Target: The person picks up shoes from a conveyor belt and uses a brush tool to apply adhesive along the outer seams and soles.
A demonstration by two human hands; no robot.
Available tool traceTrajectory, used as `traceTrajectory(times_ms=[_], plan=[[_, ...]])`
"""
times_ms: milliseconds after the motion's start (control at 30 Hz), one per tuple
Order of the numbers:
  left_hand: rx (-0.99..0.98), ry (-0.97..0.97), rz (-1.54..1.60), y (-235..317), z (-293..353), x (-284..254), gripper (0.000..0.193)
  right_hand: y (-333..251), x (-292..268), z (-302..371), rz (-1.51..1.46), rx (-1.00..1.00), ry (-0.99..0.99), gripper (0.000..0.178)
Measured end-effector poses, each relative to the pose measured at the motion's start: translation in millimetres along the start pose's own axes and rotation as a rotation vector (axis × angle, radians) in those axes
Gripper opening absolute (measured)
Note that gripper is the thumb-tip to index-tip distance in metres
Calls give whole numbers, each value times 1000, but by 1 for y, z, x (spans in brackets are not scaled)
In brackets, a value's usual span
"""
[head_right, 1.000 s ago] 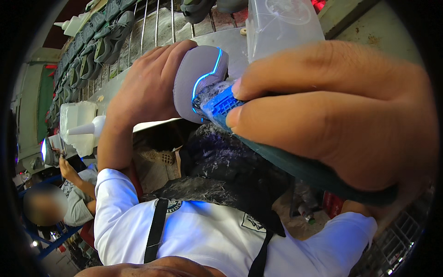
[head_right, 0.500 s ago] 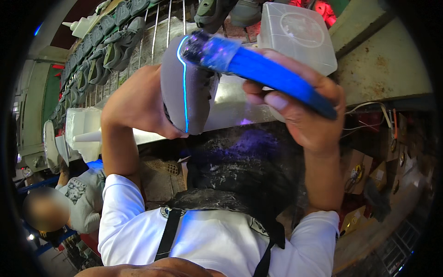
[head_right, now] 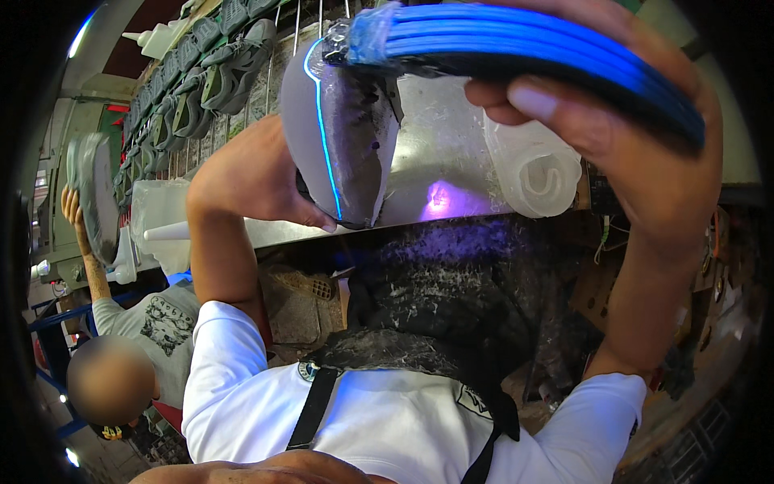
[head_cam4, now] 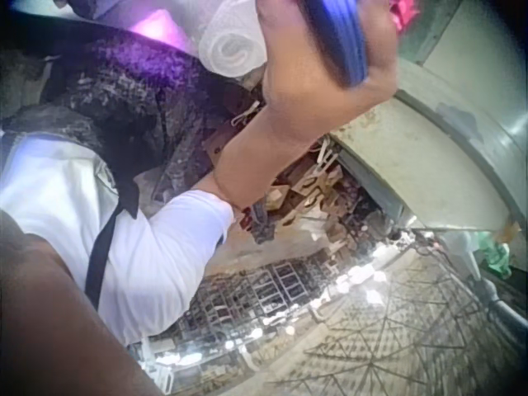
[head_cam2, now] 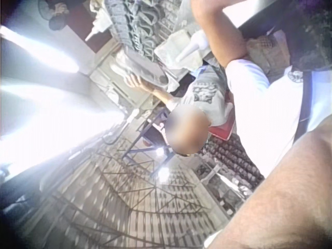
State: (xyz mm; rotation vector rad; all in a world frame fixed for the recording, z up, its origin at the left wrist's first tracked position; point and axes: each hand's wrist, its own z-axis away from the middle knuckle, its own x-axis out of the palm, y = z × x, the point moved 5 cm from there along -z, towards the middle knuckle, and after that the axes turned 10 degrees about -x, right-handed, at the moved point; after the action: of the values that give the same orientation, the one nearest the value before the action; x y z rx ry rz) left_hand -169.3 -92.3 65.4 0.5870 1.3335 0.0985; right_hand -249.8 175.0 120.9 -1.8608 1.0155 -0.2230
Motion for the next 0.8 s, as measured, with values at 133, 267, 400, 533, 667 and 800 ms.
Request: traceTrajectory(times_ms=[133, 267, 400, 533, 667, 800], plan=[[-53, -24, 4, -3, 4, -2, 135, 0, -3, -19, 153, -156, -287, 43], [18, 34, 10, -9, -4, 3, 134, 2, 7, -15, 209, -338, -450, 36], [70, 72, 50, -7, -8, 2, 120, 9, 20, 5, 174, -252, -325, 28], [31, 74, 83, -16, -5, 2, 113, 32, 38, 22, 48, -215, -235, 26], [-136, 29, 80, -5, -11, -9, 122, 36, 49, 39, 85, -192, -133, 30], [-238, 32, 81, -15, -17, -7, 132, 35, 64, 52, 204, -181, -49, 32]])
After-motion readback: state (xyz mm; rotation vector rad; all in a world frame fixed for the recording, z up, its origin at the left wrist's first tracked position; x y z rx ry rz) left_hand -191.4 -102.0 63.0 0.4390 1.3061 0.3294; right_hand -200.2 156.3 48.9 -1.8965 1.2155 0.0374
